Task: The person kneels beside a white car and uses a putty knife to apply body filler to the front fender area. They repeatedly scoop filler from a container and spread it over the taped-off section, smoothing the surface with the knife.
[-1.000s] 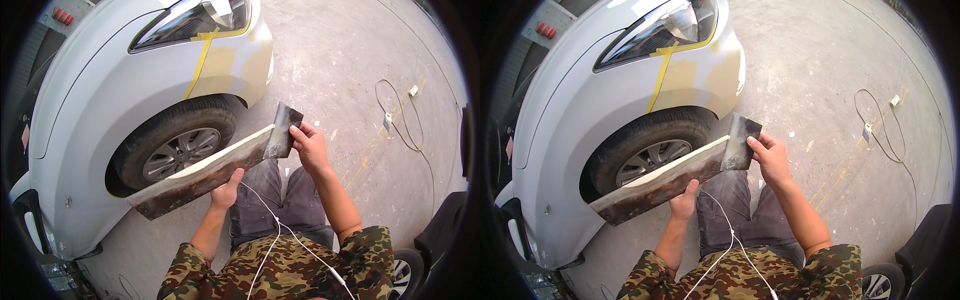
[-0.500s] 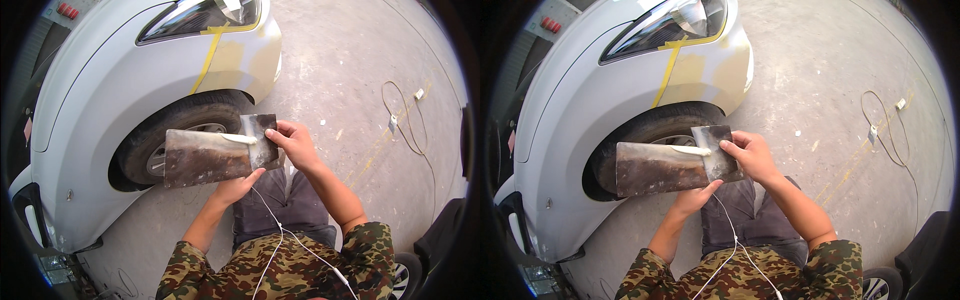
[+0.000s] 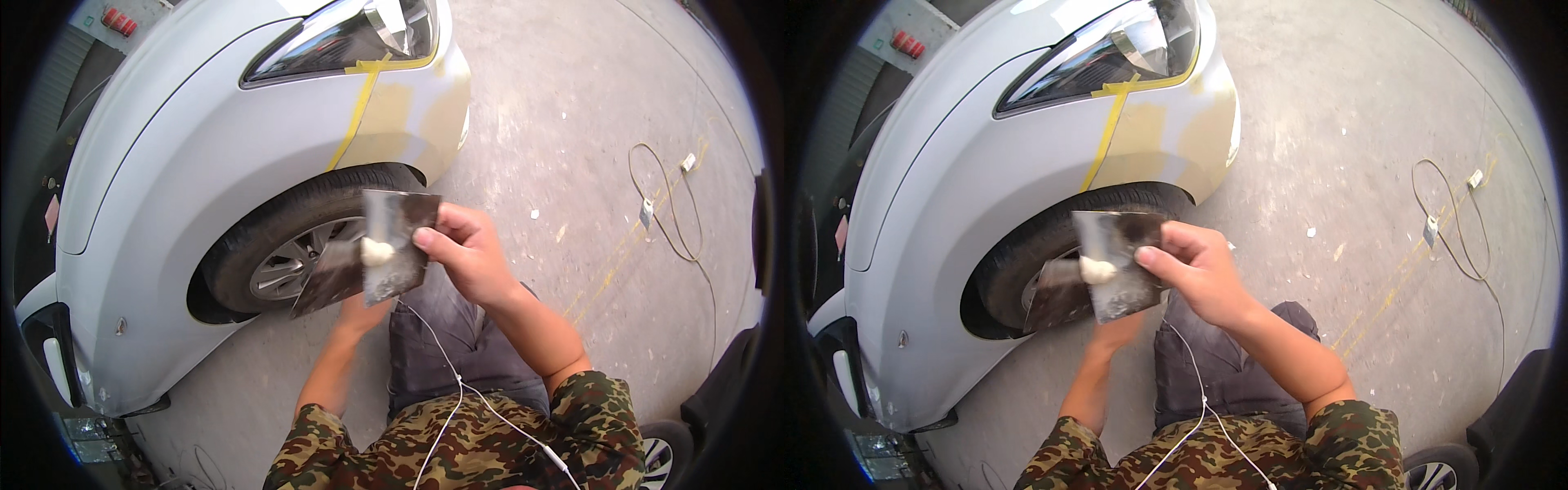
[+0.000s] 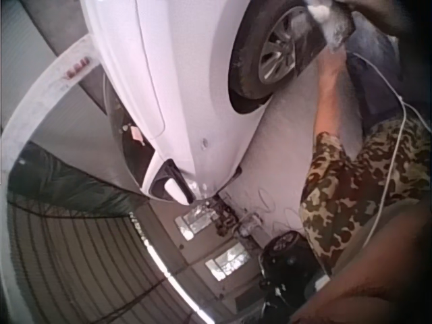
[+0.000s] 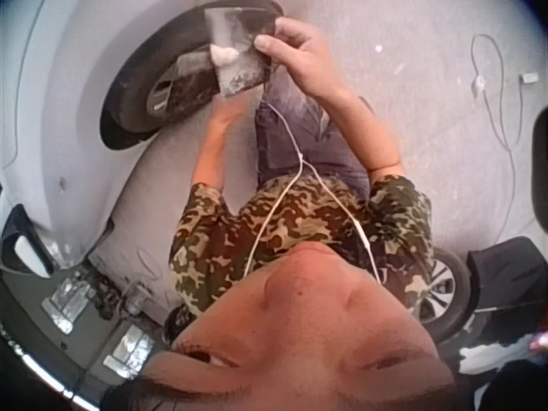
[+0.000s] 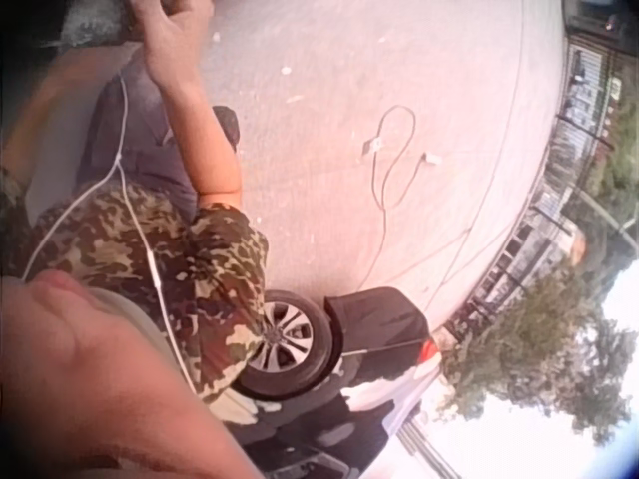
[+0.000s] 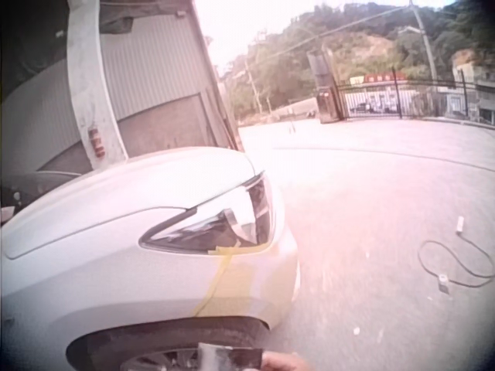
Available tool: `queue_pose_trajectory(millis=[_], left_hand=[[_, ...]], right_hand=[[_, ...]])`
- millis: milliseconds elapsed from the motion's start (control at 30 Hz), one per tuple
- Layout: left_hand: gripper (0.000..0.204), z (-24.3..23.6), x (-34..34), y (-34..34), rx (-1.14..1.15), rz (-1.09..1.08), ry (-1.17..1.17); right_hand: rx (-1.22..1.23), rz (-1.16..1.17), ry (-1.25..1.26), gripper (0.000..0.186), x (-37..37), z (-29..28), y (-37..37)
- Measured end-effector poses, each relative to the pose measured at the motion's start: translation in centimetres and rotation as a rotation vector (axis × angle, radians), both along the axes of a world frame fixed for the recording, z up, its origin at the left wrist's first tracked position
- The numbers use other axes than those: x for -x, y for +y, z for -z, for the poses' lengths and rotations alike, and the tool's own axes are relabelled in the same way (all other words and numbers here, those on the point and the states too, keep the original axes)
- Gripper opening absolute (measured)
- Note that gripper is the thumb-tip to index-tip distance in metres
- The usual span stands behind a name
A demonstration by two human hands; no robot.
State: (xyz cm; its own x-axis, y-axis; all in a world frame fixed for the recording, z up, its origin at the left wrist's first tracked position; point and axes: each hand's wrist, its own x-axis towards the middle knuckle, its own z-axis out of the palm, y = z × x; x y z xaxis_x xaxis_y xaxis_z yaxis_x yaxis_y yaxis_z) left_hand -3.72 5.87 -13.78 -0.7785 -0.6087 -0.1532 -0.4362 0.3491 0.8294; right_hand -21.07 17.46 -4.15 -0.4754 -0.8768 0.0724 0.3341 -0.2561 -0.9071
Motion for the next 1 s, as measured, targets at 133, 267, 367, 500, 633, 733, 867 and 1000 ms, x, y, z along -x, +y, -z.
queue_pose_trajectory(millis=[133,267,367,500,633,733,867,1000], left_hand=[[0.034,1.2,-3.9,-2.6,0.225,-0.084,0.012],[0.035,7.3,-7.1,-4.9,0.134,-0.148,0.057],[0.037,14.8,-9.0,-5.8,-0.015,-0.125,-0.070],[0.039,25.1,-10.6,-7.2,-0.225,-0.034,-0.167],[0.036,32.2,-11.0,-9.0,-0.243,0.022,-0.312],[0.032,34.4,-11.1,-9.8,-0.634,-0.184,-0.195],[0.031,35.1,-11.1,-10.4,-0.756,-0.304,-0.044],[0.025,35.7,-11.5,-11.3,-0.697,-0.254,-0.192]], right_hand=[[-0.034,0.120,-0.252,0.018,1.3,2.2,2.3],[-0.143,0.197,-0.337,0.031,3.0,6.1,5.3],[-0.242,0.292,-0.344,0.030,3.9,9.1,7.8],[-0.287,0.404,-0.325,0.030,5.0,11.7,11.4],[-0.343,0.506,-0.284,0.028,5.8,12.9,14.6],[-0.337,0.567,-0.282,0.027,5.8,13.2,16.4],[-0.338,0.644,-0.263,0.026,5.7,13.1,17.7],[-0.323,0.622,-0.276,0.027,6.3,13.4,16.7]])
